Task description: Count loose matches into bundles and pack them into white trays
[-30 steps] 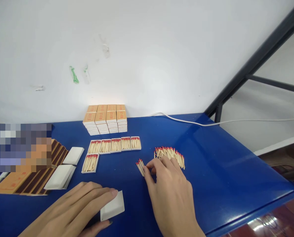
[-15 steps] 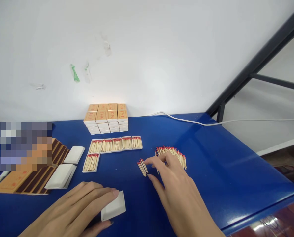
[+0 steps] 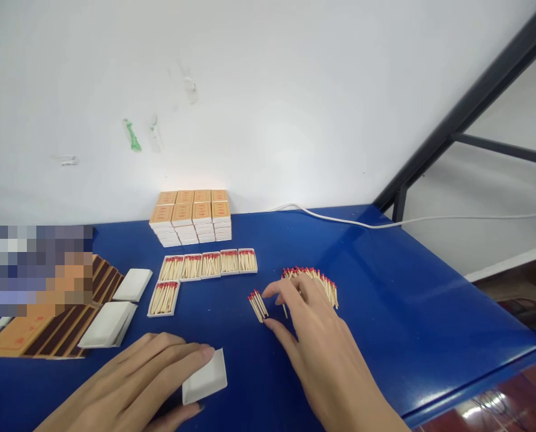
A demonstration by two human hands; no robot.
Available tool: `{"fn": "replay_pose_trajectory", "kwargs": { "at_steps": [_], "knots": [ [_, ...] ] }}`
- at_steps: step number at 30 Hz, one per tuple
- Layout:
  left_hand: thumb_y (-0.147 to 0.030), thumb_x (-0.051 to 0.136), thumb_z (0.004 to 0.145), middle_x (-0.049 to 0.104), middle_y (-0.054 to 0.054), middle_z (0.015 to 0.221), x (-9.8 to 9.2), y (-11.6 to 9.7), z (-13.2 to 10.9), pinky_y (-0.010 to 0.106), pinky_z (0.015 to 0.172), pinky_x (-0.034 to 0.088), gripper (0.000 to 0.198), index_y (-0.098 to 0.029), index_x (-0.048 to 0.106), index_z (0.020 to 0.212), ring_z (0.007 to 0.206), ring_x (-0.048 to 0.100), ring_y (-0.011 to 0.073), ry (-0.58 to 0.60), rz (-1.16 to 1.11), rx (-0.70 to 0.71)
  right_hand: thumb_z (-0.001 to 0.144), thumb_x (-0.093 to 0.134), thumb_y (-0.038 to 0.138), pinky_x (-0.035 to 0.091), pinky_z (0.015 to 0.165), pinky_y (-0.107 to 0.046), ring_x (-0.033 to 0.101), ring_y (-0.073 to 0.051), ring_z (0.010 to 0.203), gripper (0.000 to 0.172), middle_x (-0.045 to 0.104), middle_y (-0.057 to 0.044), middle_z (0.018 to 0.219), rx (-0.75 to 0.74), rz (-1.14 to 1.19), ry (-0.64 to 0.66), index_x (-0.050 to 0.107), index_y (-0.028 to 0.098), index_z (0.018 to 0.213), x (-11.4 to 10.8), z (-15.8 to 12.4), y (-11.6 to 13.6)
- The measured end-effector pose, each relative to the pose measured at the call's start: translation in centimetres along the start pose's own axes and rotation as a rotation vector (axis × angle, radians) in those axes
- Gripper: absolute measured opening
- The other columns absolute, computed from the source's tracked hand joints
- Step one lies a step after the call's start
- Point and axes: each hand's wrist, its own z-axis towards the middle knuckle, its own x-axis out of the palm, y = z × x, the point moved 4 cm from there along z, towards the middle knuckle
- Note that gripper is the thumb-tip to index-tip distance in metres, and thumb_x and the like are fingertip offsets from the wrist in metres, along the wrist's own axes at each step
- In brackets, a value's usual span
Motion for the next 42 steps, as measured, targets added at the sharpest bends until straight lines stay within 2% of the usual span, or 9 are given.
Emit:
{"fn": "replay_pose_trajectory", "kwargs": {
  "at_steps": [3, 13, 19, 26, 32, 36, 39, 42],
  "knots": [
    [-0.036, 0.035, 0.124, 0.085, -0.005, 0.112, 0.0, 0.0, -0.1, 0.034, 0.091, 0.057, 0.039, -0.019, 0.07, 0.129, 0.096, 0.082, 0.0169, 0.0, 0.0, -0.003, 0.108, 0.062, 0.034, 0.06, 0.094, -0.038, 0.065, -0.024, 0.127, 0.021, 0.06, -0.001, 0.137, 0.015, 0.009, 0.012, 0.057, 0.04, 0.128, 0.0, -0.1, -0.1],
    [-0.035, 0.036, 0.124, 0.085, -0.004, 0.111, -0.1, -0.2, 0.3, 0.036, 0.087, 0.058, 0.037, -0.019, 0.069, 0.129, 0.093, 0.082, 0.0175, 0.01, -0.02, 0.002, 0.108, 0.064, 0.036, 0.058, 0.099, -0.04, 0.065, -0.025, 0.125, 0.019, 0.062, -0.002, 0.136, -0.004, 0.001, -0.015, 0.058, 0.038, 0.125, 0.3, -0.1, -0.1],
    [-0.035, 0.035, 0.124, 0.085, -0.004, 0.114, 0.1, -0.3, 0.3, 0.035, 0.088, 0.06, 0.038, -0.019, 0.068, 0.131, 0.095, 0.082, 0.0176, 0.023, -0.017, 0.006, 0.108, 0.063, 0.034, 0.059, 0.092, -0.039, 0.066, -0.026, 0.123, 0.014, 0.064, -0.003, 0.13, -0.007, 0.004, -0.021, 0.06, 0.036, 0.121, 0.3, 0.5, -0.3],
    [-0.035, 0.035, 0.124, 0.085, -0.004, 0.114, 0.1, -0.1, 0.0, 0.035, 0.088, 0.06, 0.038, -0.019, 0.069, 0.13, 0.097, 0.082, 0.0177, 0.013, -0.005, 0.001, 0.105, 0.067, 0.036, 0.056, 0.104, -0.044, 0.06, -0.026, 0.129, 0.018, 0.063, -0.001, 0.132, -0.017, 0.0, -0.066, 0.06, 0.038, 0.122, -0.2, 0.1, -0.6],
    [-0.036, 0.035, 0.124, 0.085, -0.005, 0.113, 0.2, -0.3, 0.2, 0.034, 0.088, 0.06, 0.038, -0.02, 0.069, 0.13, 0.095, 0.082, 0.0169, 0.016, -0.013, 0.004, 0.109, 0.061, 0.039, 0.058, 0.096, -0.041, 0.063, -0.025, 0.126, 0.013, 0.063, -0.002, 0.134, 0.007, 0.007, -0.018, 0.06, 0.037, 0.122, 0.2, 0.2, -0.5],
    [-0.035, 0.035, 0.124, 0.085, -0.004, 0.112, 0.1, -0.3, 0.2, 0.031, 0.09, 0.059, 0.038, -0.02, 0.069, 0.129, 0.096, 0.081, 0.0161, 0.007, -0.008, 0.002, 0.112, 0.053, 0.043, 0.057, 0.099, -0.042, 0.062, -0.026, 0.129, 0.02, 0.063, -0.004, 0.135, 0.012, 0.007, 0.002, 0.062, 0.039, 0.13, -0.1, 0.9, -0.2],
    [-0.032, 0.035, 0.124, 0.084, -0.003, 0.111, 0.0, -0.3, 0.1, 0.029, 0.091, 0.059, 0.037, -0.019, 0.069, 0.129, 0.096, 0.081, 0.0158, 0.002, -0.002, 0.005, 0.116, 0.044, 0.039, 0.056, 0.101, -0.043, 0.064, -0.024, 0.126, 0.029, 0.062, -0.005, 0.134, -0.025, 0.001, 0.03, 0.062, 0.041, 0.139, -0.1, 1.6, 0.2],
    [-0.033, 0.035, 0.124, 0.084, -0.003, 0.11, -0.1, -0.3, 0.2, 0.031, 0.089, 0.06, 0.037, -0.018, 0.069, 0.129, 0.094, 0.081, 0.0163, 0.006, -0.005, 0.009, 0.117, 0.039, 0.036, 0.056, 0.102, -0.044, 0.065, -0.024, 0.122, 0.034, 0.062, -0.007, 0.132, -0.061, -0.012, 0.045, 0.066, 0.038, 0.138, 0.0, 2.0, 0.5]
  ]
}}
